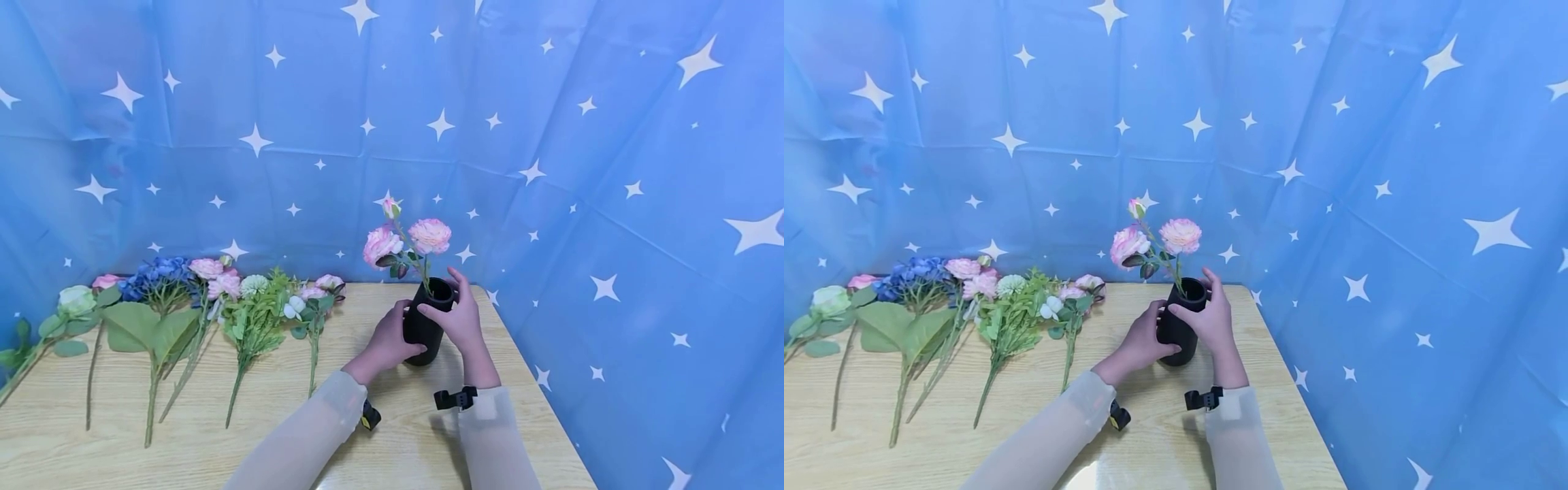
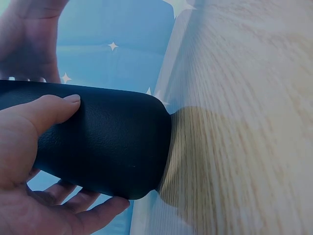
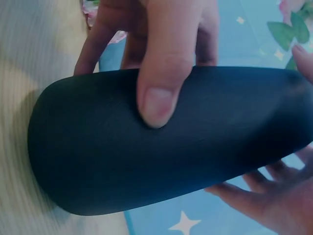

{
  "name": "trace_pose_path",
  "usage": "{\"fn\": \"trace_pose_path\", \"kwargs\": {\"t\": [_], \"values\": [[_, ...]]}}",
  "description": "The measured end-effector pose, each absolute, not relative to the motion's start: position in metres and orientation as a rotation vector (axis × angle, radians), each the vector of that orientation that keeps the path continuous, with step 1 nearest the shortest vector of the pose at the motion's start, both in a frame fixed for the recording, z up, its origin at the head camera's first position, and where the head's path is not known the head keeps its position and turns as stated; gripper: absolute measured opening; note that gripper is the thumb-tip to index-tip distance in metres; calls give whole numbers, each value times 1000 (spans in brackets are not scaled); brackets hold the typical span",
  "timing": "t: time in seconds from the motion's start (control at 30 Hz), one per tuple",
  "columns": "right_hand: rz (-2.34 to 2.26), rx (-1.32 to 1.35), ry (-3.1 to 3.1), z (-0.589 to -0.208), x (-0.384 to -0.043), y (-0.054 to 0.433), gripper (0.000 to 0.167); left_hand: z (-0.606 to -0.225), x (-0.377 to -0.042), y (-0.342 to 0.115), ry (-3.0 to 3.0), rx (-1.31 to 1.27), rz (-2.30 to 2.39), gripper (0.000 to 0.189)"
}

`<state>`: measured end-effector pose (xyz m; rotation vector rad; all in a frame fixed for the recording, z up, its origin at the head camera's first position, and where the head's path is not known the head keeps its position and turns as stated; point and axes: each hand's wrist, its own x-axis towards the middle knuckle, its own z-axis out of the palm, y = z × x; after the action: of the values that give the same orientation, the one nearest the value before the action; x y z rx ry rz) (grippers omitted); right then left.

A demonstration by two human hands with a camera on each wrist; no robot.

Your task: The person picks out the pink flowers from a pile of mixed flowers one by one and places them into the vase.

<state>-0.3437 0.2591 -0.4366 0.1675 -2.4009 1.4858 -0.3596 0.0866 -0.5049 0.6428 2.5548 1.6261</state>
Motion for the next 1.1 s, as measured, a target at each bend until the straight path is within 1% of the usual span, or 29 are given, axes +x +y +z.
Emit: {"fn": "trace_pose_path", "kwargs": {"t": [0.27, 0.6, 0.9, 1.1], "values": [[1549, 212, -2480, -446, -349, 264, 99, -507, -360, 88, 2541, 647, 1647, 99], [1673, 325, -2454, -455, -354, 272, 88, -508, -360, 87, 2536, 648, 1659, 98], [1702, 360, -2494, -458, -357, 277, 92, -508, -362, 88, 2531, 645, 1664, 98], [1677, 346, -2520, -459, -356, 276, 92, -509, -362, 87, 2521, 649, 1673, 97]]}}
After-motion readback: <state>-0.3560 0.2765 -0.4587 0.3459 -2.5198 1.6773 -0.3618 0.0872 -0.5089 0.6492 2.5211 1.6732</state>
